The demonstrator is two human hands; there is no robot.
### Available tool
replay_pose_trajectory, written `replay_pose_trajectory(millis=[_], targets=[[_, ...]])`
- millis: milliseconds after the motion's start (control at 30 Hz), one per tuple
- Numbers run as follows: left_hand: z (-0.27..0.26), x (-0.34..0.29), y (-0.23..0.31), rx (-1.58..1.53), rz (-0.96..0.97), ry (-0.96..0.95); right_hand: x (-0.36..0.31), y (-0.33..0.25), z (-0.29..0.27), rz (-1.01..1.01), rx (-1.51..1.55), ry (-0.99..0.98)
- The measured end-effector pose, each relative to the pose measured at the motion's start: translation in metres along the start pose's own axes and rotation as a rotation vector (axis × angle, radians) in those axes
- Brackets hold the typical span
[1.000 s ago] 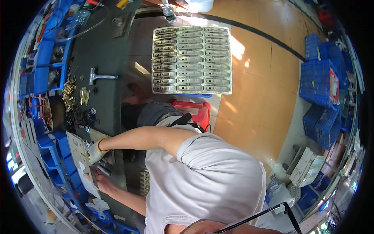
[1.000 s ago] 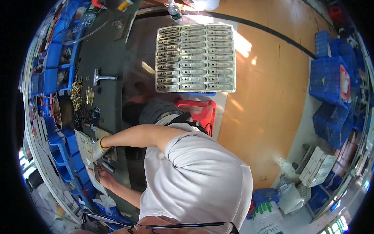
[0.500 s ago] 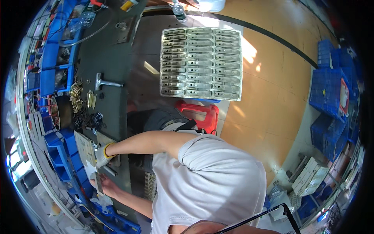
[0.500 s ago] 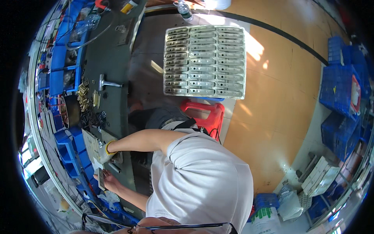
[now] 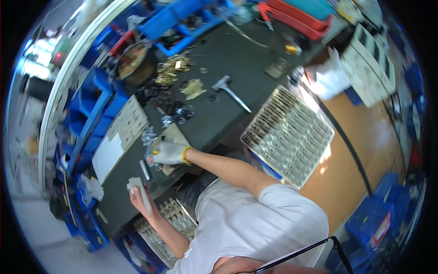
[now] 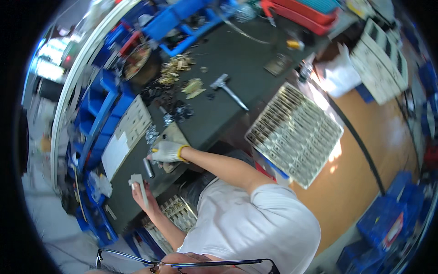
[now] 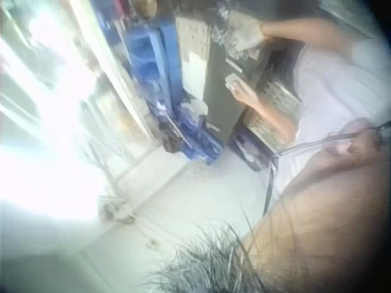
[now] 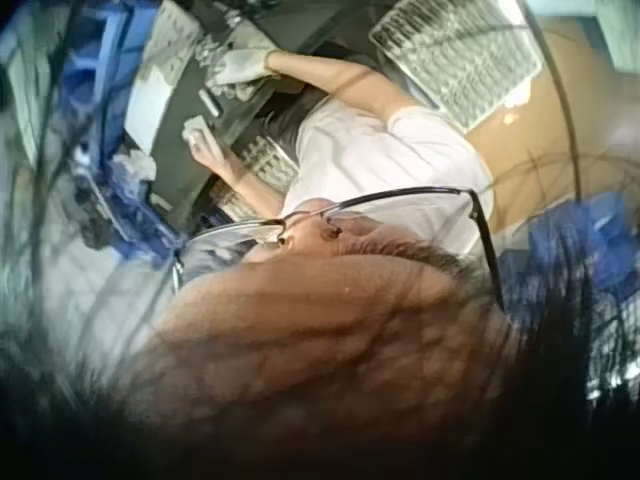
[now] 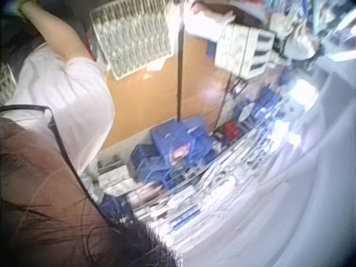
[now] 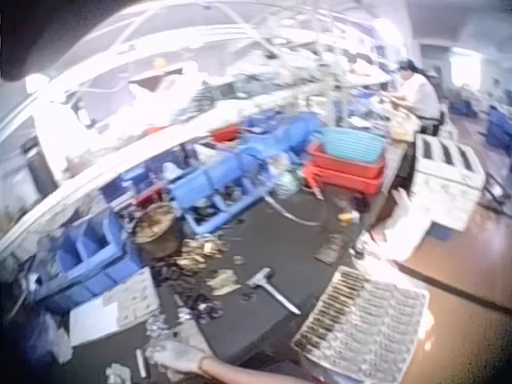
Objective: Assemble small metal latch components using a hammer and pliers on a workbench.
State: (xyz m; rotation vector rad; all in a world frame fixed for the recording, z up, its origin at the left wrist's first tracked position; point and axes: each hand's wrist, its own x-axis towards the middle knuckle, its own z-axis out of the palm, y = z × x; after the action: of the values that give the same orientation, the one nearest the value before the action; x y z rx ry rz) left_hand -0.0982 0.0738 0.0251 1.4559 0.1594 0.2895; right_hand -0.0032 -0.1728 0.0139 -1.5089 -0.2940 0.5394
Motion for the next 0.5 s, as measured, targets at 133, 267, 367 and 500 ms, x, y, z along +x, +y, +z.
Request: replay_pose_trajectory(millis=[133, 267, 367, 500], targets=[[0.007, -0.005, 0.003, 0.122, -0.018, 0.041, -0.005, -0.015, 0.0, 0.068, -0.024, -0.025], [0.001, -0.001, -0.003, 0.067, -0.085, -0.007, -0.005, -0.017, 0.0, 0.083, -0.003, -0.053], [0.006, 0.0, -0.005, 0.042, -0.101, 0.012, -0.008, -0.026, -0.002, 0.119, -0.005, -0.056], [0.022, 0.01, -0.003, -0.003, -0.101, -0.066, -0.008, -0.035, -0.005, 0.172, -0.031, -0.072]])
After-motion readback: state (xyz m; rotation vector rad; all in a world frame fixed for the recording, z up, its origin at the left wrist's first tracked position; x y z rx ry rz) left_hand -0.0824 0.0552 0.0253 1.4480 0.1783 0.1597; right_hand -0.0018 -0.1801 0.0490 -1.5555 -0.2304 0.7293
